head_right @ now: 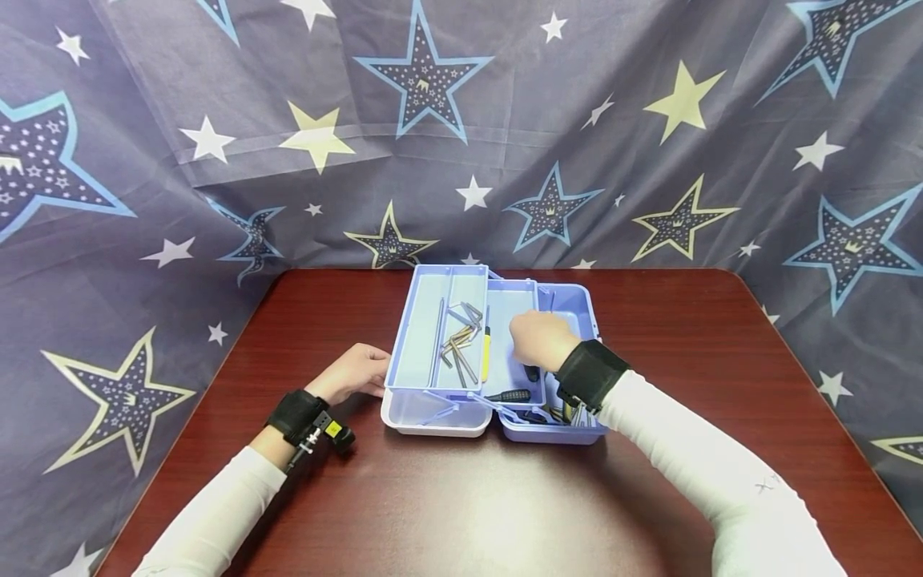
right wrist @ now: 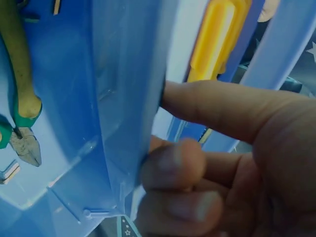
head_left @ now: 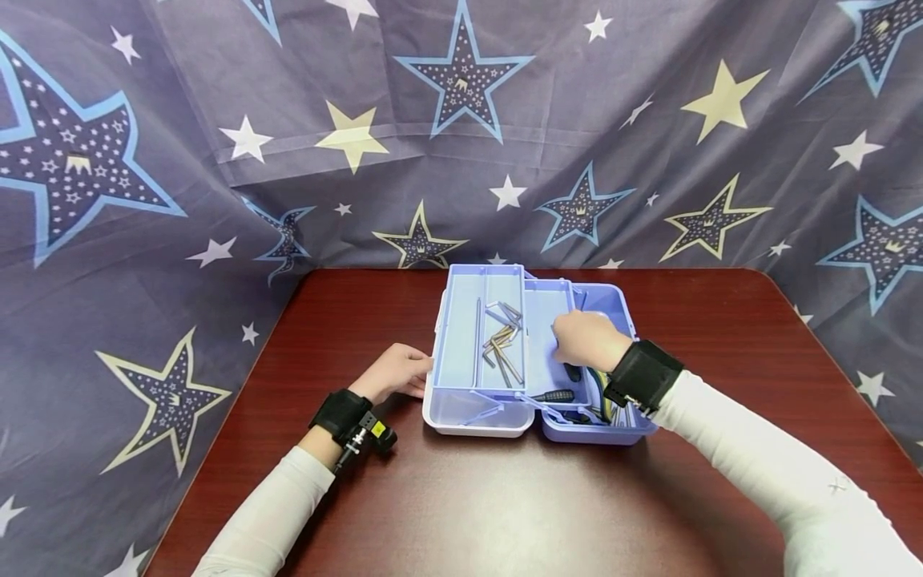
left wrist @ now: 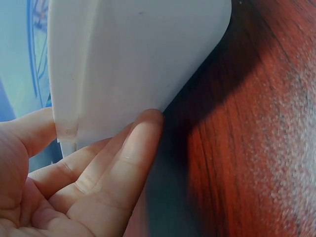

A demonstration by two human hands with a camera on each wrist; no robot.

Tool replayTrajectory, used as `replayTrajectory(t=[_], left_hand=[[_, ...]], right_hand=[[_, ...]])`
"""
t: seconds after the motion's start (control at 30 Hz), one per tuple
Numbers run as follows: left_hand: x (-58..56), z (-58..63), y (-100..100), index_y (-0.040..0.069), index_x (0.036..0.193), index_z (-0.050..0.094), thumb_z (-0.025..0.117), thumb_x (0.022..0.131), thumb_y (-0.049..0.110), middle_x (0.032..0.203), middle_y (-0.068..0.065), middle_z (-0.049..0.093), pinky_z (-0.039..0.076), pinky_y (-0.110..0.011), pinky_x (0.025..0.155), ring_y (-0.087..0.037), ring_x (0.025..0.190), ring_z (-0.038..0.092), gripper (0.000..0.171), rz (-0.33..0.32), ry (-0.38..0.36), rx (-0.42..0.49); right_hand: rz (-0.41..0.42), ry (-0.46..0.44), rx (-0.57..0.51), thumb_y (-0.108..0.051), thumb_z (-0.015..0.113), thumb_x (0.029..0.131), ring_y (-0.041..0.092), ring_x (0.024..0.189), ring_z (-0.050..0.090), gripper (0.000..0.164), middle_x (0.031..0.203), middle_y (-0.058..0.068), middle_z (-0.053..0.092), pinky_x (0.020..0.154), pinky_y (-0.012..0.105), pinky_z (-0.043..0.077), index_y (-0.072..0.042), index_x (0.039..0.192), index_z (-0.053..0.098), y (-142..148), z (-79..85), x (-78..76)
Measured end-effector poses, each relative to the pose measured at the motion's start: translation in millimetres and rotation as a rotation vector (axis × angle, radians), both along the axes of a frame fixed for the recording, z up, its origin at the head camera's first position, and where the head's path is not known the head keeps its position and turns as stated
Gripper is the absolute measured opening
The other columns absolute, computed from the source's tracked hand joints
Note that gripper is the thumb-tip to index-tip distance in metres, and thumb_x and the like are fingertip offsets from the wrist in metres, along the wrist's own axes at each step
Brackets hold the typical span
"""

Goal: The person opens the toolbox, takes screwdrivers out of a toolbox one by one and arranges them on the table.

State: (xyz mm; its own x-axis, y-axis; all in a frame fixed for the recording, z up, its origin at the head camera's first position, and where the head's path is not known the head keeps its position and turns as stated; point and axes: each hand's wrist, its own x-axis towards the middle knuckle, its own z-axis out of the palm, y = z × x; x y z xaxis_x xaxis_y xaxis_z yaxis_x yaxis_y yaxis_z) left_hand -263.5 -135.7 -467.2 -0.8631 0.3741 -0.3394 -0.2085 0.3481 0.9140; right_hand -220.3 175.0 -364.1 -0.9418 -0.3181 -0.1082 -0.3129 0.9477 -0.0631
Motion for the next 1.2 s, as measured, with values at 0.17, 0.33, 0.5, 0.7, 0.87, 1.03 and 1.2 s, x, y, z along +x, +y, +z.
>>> replayTrajectory(t=[0.17,0.33,0.5,0.7,0.87,1.03,1.2], left_hand=[[1.6,2.6,1,-0.012,0.102,0.064,0.056,0.092,0.012,0.079,-0.014,0.069,0.059,-0.037,0.061,-0.020,0.063,0.067,0.028,0.019,0.000,-0.009],[1.4,3.3,2,-0.013,0.104,0.064,0.057,0.092,0.013,0.081,-0.015,0.069,0.059,-0.037,0.062,-0.021,0.065,0.068,0.029,0.014,0.000,-0.001],[1.4,3.0,3,-0.012,0.104,0.064,0.057,0.092,0.014,0.080,-0.015,0.069,0.059,-0.037,0.061,-0.020,0.063,0.067,0.030,0.015,-0.003,-0.006],[1.4,2.0,2,-0.012,0.104,0.064,0.056,0.092,0.014,0.079,-0.014,0.069,0.059,-0.037,0.061,-0.019,0.062,0.067,0.030,0.014,-0.002,-0.013],[1.2,1.8,1,-0.012,0.105,0.064,0.057,0.092,0.014,0.079,-0.015,0.069,0.059,-0.037,0.061,-0.020,0.063,0.067,0.030,0.017,-0.006,-0.008],[0.7,-0.7,0,-0.012,0.105,0.064,0.059,0.091,0.015,0.080,-0.015,0.070,0.059,-0.038,0.062,-0.020,0.063,0.067,0.031,0.008,-0.007,-0.009],[0.4,-0.9,-1,-0.012,0.106,0.064,0.059,0.091,0.015,0.080,-0.015,0.070,0.059,-0.038,0.062,-0.019,0.063,0.067,0.032,0.005,-0.001,-0.008]], right_hand=[[-0.032,-0.026,0.018,-0.011,0.063,0.071,0.022,0.059,0.053,0.012,0.067,0.007,0.058,0.050,0.044,0.048,-0.010,0.063,0.055,-1,-1.5,-3.1],[-0.095,-0.125,-0.039,-0.018,0.068,0.075,0.020,0.063,0.050,0.017,0.068,0.005,0.054,0.053,0.036,0.045,-0.008,0.068,0.056,3,3.4,-7.8],[-0.135,-0.158,-0.093,-0.024,0.070,0.079,0.018,0.059,0.050,0.024,0.062,0.002,0.052,0.051,0.028,0.040,-0.008,0.065,0.057,11,11.7,-11.3],[-0.153,-0.125,-0.175,-0.023,0.067,0.079,0.014,0.048,0.043,0.032,0.049,-0.003,0.041,0.047,0.025,0.033,-0.010,0.053,0.054,38,24.7,-11.4],[-0.208,-0.126,-0.207,-0.022,0.062,0.080,0.015,0.045,0.045,0.032,0.046,0.000,0.045,0.045,0.025,0.031,-0.010,0.052,0.054,74,32.3,-6.8],[-0.237,-0.095,-0.178,-0.023,0.061,0.077,0.016,0.046,0.044,0.032,0.045,-0.001,0.046,0.047,0.026,0.030,-0.011,0.049,0.054,113,31.6,0.7],[-0.297,-0.094,-0.162,-0.022,0.060,0.074,0.016,0.048,0.041,0.029,0.045,-0.004,0.042,0.048,0.027,0.030,-0.012,0.048,0.054,146,27.1,12.0]])
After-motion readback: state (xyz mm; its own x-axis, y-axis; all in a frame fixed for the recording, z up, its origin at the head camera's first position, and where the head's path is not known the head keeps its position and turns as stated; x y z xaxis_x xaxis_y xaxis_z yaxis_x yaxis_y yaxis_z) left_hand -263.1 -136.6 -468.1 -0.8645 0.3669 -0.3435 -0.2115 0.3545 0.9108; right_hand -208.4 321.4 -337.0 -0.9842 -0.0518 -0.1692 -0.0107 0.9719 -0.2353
